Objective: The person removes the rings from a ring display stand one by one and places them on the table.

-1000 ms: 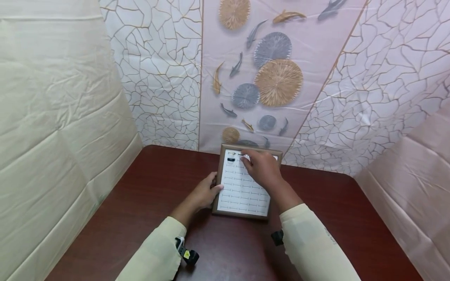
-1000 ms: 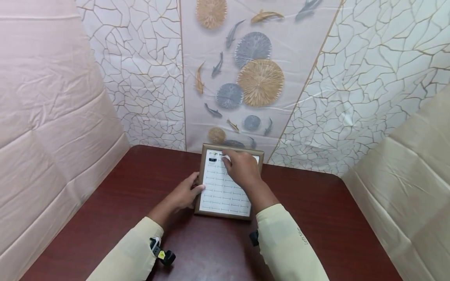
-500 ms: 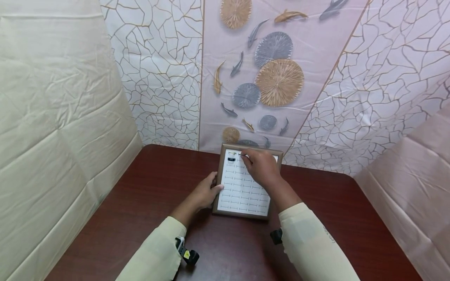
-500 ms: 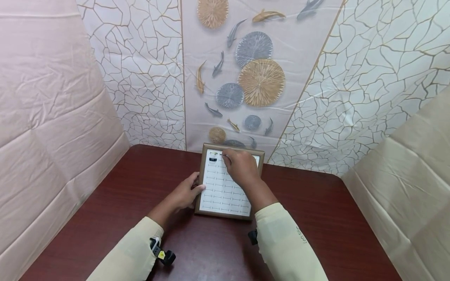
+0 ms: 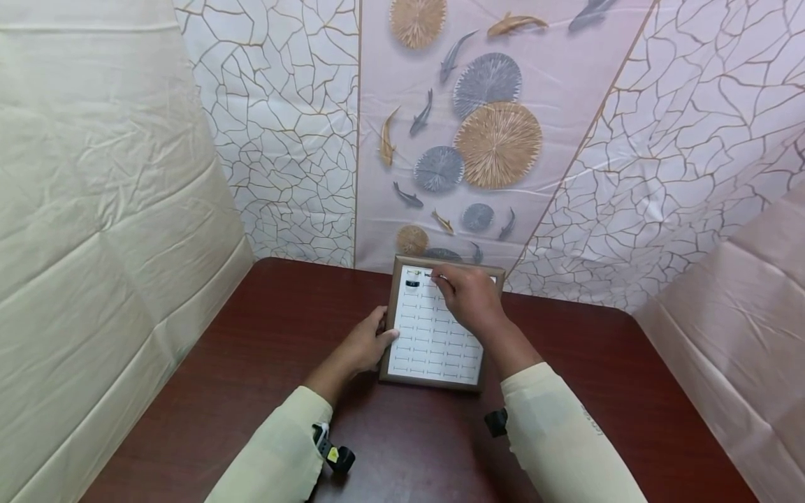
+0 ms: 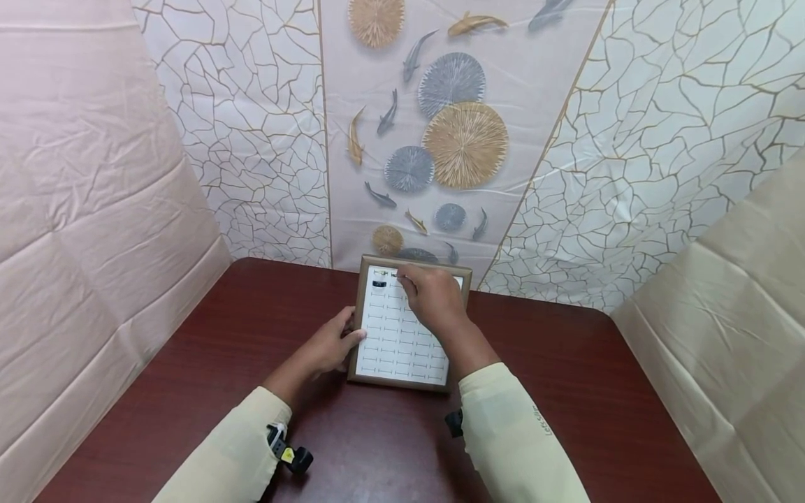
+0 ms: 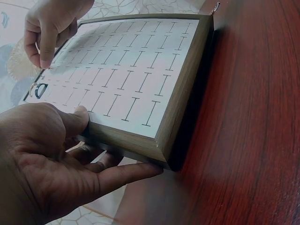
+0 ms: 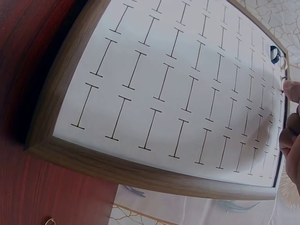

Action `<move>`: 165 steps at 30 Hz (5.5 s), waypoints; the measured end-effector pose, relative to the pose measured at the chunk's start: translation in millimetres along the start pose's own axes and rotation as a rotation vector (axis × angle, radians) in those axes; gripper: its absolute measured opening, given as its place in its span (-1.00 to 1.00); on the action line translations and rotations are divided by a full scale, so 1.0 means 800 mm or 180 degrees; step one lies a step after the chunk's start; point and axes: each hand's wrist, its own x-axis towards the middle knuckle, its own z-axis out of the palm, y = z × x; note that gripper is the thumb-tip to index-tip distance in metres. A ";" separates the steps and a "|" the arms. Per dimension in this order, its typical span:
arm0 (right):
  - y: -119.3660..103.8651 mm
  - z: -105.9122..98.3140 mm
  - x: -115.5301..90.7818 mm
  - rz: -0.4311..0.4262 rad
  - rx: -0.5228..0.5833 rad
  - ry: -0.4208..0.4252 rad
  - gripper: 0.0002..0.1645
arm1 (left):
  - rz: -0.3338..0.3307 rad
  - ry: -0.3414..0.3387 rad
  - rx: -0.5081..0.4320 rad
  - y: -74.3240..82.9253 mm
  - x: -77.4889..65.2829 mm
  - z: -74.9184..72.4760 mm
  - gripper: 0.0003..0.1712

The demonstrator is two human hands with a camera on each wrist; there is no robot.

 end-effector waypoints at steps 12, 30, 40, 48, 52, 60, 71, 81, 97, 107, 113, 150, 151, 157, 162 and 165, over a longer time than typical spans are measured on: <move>0.007 -0.005 -0.003 -0.0140 0.0141 0.0140 -0.88 | -0.0048 0.0007 -0.0018 0.003 0.000 0.001 -0.39; 0.033 -0.025 -0.042 -0.0232 0.0032 0.0307 -0.91 | -0.0123 0.0009 -0.0025 0.005 -0.003 0.002 -0.40; 0.060 -0.035 -0.073 -0.0131 0.0013 0.0410 -0.95 | -0.0139 0.0013 -0.0037 0.003 -0.003 -0.001 -0.39; 0.082 -0.033 -0.099 -0.0155 0.0014 0.0545 -0.92 | -0.0090 0.0029 0.0008 0.001 -0.004 0.000 -0.37; 0.092 -0.033 -0.110 -0.0161 0.0016 0.0574 -0.91 | -0.0095 0.0030 0.0030 -0.001 -0.005 0.000 -0.37; 0.109 -0.039 -0.128 0.0021 -0.0014 0.0542 -0.90 | -0.0122 0.0012 0.0046 0.002 -0.005 0.001 -0.34; 0.134 -0.044 -0.156 0.0212 -0.0042 0.0175 -0.84 | -0.0097 -0.0022 -0.0003 0.004 -0.002 0.002 -0.37; 0.147 -0.042 -0.170 0.0601 -0.0026 -0.0564 -0.82 | 0.0016 0.0024 0.0089 0.000 -0.001 0.001 -0.39; 0.168 -0.036 -0.180 0.0730 -0.0075 -0.1752 -0.76 | -0.0064 0.0006 0.0090 0.002 -0.002 0.003 -0.35; 0.171 -0.028 -0.186 0.0687 -0.0055 -0.1769 -0.68 | -0.0130 -0.0001 0.0106 0.001 -0.002 0.002 -0.34; 0.170 -0.026 -0.187 0.0637 -0.0080 -0.1745 -0.73 | -0.0121 0.0005 0.0067 0.000 -0.003 0.002 -0.35; 0.076 -0.029 -0.080 -0.0274 0.0071 0.0842 -0.87 | -0.0133 -0.0014 0.0042 0.001 -0.001 0.001 -0.34; 0.070 -0.027 -0.076 -0.0269 0.0086 0.0792 -0.87 | -0.0150 -0.0024 0.0023 0.001 -0.001 0.001 -0.34; 0.037 -0.016 -0.053 -0.0337 0.0003 0.0507 -0.85 | -0.0215 -0.0061 -0.0025 0.003 -0.002 0.000 -0.34; 0.021 -0.006 -0.038 -0.0370 0.0032 0.0402 -0.82 | -0.0217 -0.0079 -0.0022 0.002 -0.001 0.000 -0.34; 0.012 -0.002 -0.030 -0.0348 0.0083 0.0351 -0.83 | -0.0196 -0.0082 -0.0007 0.001 -0.002 -0.001 -0.35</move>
